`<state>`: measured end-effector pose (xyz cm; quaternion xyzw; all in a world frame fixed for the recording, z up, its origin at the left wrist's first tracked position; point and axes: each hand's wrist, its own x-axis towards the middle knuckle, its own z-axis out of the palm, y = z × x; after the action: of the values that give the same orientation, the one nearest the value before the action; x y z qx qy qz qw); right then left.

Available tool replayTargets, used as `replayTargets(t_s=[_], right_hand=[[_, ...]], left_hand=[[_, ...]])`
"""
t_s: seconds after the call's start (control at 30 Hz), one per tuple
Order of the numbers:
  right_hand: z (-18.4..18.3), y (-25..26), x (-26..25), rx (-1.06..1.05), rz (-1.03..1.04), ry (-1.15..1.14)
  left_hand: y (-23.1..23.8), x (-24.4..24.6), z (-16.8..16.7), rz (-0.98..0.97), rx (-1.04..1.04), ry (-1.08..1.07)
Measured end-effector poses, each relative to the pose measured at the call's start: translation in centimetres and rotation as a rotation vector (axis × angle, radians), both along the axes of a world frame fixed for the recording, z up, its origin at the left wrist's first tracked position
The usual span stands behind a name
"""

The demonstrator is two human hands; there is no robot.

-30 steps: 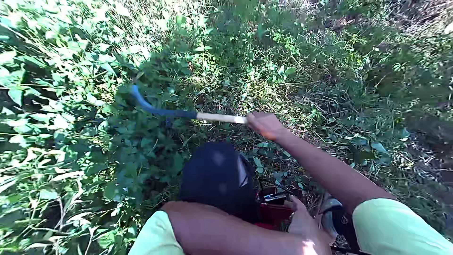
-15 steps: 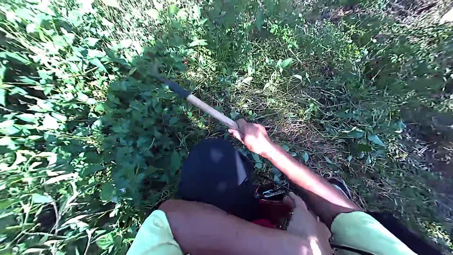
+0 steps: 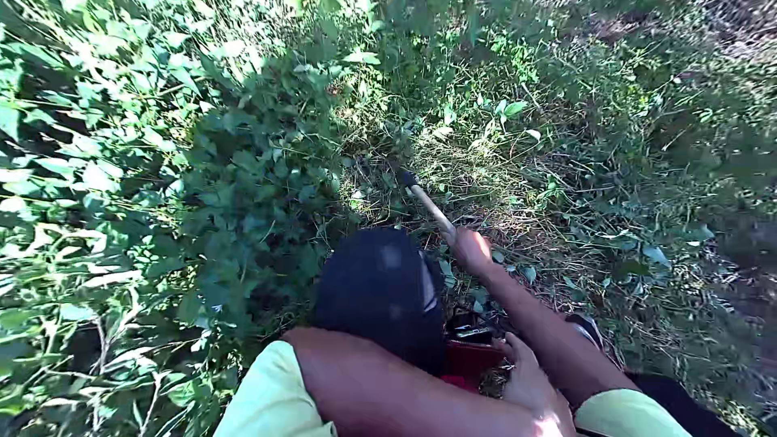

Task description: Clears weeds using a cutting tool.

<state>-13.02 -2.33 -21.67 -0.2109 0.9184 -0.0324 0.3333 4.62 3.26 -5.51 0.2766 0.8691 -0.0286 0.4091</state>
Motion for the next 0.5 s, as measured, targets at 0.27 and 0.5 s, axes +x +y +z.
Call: replayTargets(t_s=[0.27,0.5], right_hand=[[8.0,-5.3,5.6,-0.730,0.536,0.158],[-2.8,4.4,-1.8,-0.079,0.357,0.205]], left_hand=[[-3.0,-2.1,6.0,-0.086,0.015,-0.133],[-0.1,-0.8,1.6,0.018,-0.008,-0.047]])
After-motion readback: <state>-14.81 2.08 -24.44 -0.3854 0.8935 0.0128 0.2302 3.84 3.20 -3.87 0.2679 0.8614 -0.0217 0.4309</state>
